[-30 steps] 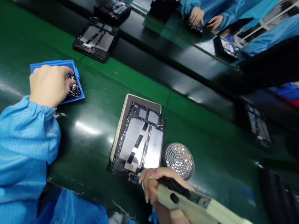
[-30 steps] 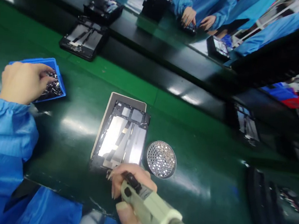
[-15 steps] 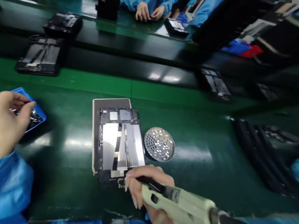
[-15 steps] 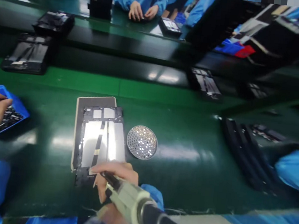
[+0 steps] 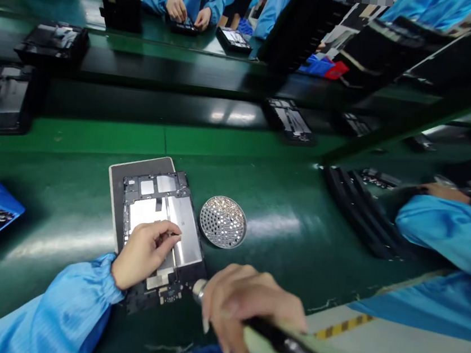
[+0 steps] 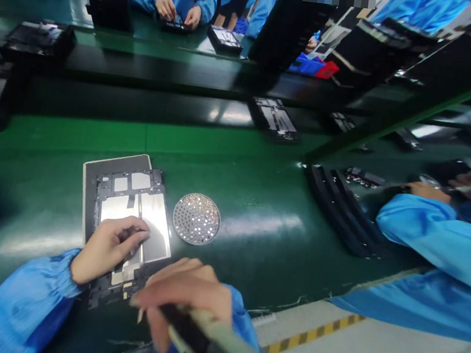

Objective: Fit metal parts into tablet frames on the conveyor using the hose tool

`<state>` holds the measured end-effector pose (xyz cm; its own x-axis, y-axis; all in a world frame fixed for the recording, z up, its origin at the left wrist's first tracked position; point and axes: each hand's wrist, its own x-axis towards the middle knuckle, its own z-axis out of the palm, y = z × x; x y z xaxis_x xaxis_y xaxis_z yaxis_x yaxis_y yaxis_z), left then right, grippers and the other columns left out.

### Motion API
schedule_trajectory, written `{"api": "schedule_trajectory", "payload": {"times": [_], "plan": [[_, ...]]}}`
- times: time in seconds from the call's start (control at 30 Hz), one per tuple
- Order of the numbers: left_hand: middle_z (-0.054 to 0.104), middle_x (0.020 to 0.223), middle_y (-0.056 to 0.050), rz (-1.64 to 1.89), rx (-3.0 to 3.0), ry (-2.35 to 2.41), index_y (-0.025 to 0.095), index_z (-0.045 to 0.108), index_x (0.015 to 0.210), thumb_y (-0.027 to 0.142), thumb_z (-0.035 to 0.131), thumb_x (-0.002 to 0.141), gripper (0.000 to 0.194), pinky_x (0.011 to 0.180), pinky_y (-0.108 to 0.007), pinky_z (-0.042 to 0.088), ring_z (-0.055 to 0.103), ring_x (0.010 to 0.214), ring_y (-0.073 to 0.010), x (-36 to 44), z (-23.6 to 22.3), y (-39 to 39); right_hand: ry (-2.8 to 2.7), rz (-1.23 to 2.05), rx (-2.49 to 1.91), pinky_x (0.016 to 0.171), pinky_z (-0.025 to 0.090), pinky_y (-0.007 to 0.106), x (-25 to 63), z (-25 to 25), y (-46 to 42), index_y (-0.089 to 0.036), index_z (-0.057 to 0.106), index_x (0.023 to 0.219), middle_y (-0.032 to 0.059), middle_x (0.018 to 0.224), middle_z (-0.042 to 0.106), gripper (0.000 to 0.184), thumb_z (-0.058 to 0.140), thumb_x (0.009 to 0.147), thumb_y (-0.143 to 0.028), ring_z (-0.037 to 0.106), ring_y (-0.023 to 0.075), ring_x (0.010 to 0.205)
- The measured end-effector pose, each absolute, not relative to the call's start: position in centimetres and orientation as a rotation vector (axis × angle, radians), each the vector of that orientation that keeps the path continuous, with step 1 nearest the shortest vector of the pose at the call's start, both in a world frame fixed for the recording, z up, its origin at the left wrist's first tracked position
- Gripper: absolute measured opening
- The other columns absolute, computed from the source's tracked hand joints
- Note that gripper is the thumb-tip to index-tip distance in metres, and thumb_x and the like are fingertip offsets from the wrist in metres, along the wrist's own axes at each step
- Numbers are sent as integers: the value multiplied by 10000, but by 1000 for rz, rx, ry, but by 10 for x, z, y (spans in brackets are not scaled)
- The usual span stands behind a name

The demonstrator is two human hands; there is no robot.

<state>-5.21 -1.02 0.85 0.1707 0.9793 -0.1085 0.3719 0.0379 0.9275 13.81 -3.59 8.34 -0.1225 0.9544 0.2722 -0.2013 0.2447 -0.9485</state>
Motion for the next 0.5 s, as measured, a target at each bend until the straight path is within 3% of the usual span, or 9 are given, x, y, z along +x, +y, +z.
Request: {"api": "schedule_trajectory", "payload": {"times": [0.07,0.2,0.3,0.4,0.5], "plan": [[708,714,-28,808,1460,1360,190,749,890,425,645,924,259,559,-241,445,592,597,-134,-54,12,-11,-1257,1182,-659,464,490,338,151,88,-13,-358,788,1122,-72,429,534,425,645,900,-690,449,140,320],[738,736,-53,823,1315,1346,192,701,865,473,699,865,281,508,-243,443,595,552,-138,-57,22,-6,-1122,1067,-700,487,477,318,164,72,46,-254,687,829,-79,442,465,415,739,811,-665,455,125,385],[766,757,-72,888,1229,1348,209,641,834,483,749,821,295,521,-258,496,657,585,-168,-67,31,3,-1024,1015,-800,447,441,301,165,52,71,-229,696,866,-93,427,464,465,734,785,-685,430,117,358],[815,876,-93,953,1234,1422,212,697,955,497,766,820,322,654,-304,587,755,777,-227,-83,40,16,-961,959,-873,446,448,297,163,39,74,-221,697,800,-92,418,479,448,761,764,-663,444,112,355],[829,963,-84,938,1327,1548,225,760,1073,542,727,852,388,656,-328,593,722,707,-210,-99,45,27,-956,933,-906,457,466,302,163,35,70,-228,718,810,-93,422,491,428,770,767,-652,450,111,359]]}}
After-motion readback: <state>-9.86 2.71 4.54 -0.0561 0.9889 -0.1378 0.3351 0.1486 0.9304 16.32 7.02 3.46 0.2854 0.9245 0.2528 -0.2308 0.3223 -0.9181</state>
